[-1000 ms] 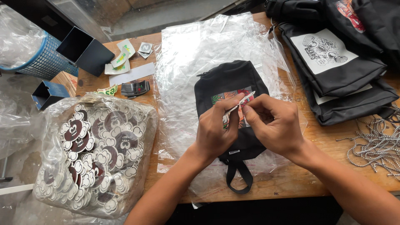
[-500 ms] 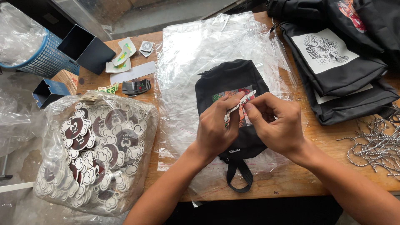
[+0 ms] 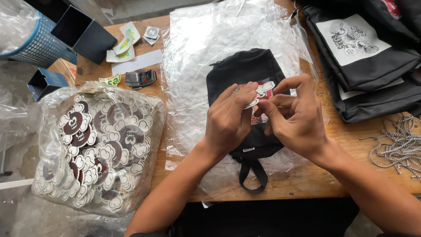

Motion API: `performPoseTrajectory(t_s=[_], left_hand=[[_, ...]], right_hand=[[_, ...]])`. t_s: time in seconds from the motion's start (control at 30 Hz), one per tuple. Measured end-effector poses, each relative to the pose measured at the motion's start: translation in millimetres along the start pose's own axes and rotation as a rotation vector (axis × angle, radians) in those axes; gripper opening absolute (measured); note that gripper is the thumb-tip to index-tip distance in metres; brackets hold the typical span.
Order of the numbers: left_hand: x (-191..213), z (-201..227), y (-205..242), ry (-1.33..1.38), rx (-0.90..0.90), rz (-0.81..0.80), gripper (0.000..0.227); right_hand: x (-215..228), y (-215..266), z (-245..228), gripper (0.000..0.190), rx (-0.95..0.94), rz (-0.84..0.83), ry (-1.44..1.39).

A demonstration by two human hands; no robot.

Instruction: The person attaches decorative cartoon tags to small black pouches using ball chains and places each pouch into a plastic shipping bag.

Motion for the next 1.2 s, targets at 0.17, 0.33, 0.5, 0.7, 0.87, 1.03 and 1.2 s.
performPoseTrajectory(t_s=[0.17,0.33,0.5,0.7,0.87,1.03,1.2], left_hand=[[0.2,-3.0,2.3,-0.018,-0.02,-0.006,0.01],[5.4,-4.9,-2.0,-0.046,-0.071,0.003,0.011],[8.5,-4.2,-3.0,-0.028,-0.082,-0.119,0.014],[5.3,-0.5,-2.4,0.025,-0.062,-0.195,0.017],[-1.5,3.2,3.4,0.108,-0.042,-0.236,0.032],[-0.2,7.6,-7.8,0.238,0.103,-0.444,0.03],[24.8,7.8,-20.9,0.11,0.267,-0.854,0.057]], right_hand=[[4.0,-9.1,4.1,0.033,-0.091,-0.096,-0.053],[12.0,-20.2,-1.9,0.012,-0.055,-0.202,-0.079],[11.5,-20.7,4.3,0.008,-0.202,-0.199,-0.088],[23.2,-15.6,6.6,0.014,0.11,0.074,0.197],[30.7,-15.9,-3.8,0.027,0.259,0.268,0.205],[33.1,-18.2,-6.8,0.023,0.231,0.081,0.0],[44.4,-16.5,-10.2,0.013,0.232,-0.076,0.178]])
Point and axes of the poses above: each hand's wrist, its own y-axis away from the middle knuckle, its own x-axis out of the back of the hand, z = x × y, the point moved 4 cm from there along -y, towards the middle knuckle, and after that the axes turned 1 degree about -x, right-handed, at the moved point
